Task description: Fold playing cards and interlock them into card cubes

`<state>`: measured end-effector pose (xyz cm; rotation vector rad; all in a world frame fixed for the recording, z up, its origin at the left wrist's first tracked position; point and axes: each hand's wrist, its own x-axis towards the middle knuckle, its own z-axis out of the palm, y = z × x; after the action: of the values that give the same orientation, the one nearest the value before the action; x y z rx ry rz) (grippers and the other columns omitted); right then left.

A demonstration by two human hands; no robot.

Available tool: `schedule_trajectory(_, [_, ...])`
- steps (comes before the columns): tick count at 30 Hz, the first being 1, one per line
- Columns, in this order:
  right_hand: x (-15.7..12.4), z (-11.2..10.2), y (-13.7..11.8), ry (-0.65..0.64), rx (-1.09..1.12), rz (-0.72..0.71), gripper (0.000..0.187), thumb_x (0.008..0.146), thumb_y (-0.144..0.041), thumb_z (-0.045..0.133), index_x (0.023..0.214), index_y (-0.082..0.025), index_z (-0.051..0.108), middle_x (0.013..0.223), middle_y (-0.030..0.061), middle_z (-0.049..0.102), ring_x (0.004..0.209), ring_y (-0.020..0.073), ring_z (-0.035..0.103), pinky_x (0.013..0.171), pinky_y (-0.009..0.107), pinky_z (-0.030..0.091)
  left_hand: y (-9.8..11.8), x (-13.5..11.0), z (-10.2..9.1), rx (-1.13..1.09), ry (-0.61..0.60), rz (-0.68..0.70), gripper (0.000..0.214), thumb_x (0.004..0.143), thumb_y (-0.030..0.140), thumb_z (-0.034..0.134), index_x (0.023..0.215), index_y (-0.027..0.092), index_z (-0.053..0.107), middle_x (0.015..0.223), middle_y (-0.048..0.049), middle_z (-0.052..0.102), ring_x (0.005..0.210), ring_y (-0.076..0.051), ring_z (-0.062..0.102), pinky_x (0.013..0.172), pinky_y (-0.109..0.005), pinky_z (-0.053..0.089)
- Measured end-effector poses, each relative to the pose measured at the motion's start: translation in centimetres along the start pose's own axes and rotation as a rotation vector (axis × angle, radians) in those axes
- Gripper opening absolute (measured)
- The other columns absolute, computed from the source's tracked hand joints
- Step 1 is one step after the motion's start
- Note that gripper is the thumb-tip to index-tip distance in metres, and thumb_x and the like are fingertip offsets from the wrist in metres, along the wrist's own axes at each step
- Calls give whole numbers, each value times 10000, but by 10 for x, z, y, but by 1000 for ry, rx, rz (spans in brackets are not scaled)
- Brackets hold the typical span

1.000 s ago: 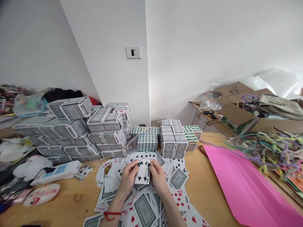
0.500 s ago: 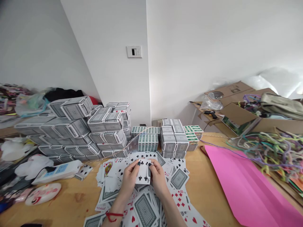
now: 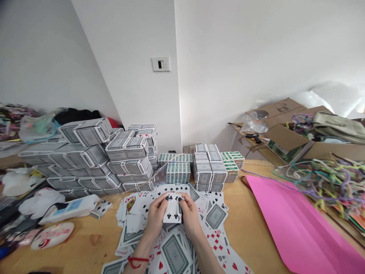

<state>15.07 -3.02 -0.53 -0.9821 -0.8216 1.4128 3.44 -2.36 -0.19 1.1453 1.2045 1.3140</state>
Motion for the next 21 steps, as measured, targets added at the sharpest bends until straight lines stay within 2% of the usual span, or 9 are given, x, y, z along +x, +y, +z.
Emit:
schedule_trajectory(5, [0, 1, 0, 46, 45, 44, 215, 694, -336, 569, 865, -212, 612, 647, -9, 562, 554, 148, 468, 502, 232, 367, 4, -2, 1, -22, -18, 19, 312, 731, 241, 522, 987, 148, 675, 896, -65, 695, 759, -185, 597, 643, -238, 450])
schedule_trajectory(13, [-1, 3, -5, 37, 139, 126, 162, 657, -290, 582, 794, -206, 606, 587, -21, 523, 482, 123, 415, 460, 217, 319, 4, -1, 1, -39, 2, 1, 278, 681, 244, 565, 897, 141, 705, 824, -63, 704, 740, -198, 603, 630, -245, 452])
schedule_trajectory(17, [-2, 4, -4, 15, 153, 107, 116, 662, -295, 591, 725, -198, 575, 585, -30, 508, 500, 120, 423, 478, 213, 332, 2, 1, 0, -31, 2, -23, 292, 679, 249, 551, 906, 144, 703, 768, -50, 700, 629, -164, 571, 543, -224, 421])
schedule_trajectory(21, [-3, 5, -5, 11, 106, 98, 165, 671, -356, 586, 725, -203, 554, 579, -25, 502, 508, 133, 439, 483, 226, 347, 2, 1, -2, -15, -14, -27, 301, 681, 260, 547, 910, 143, 704, 760, -46, 696, 612, -158, 558, 520, -218, 407])
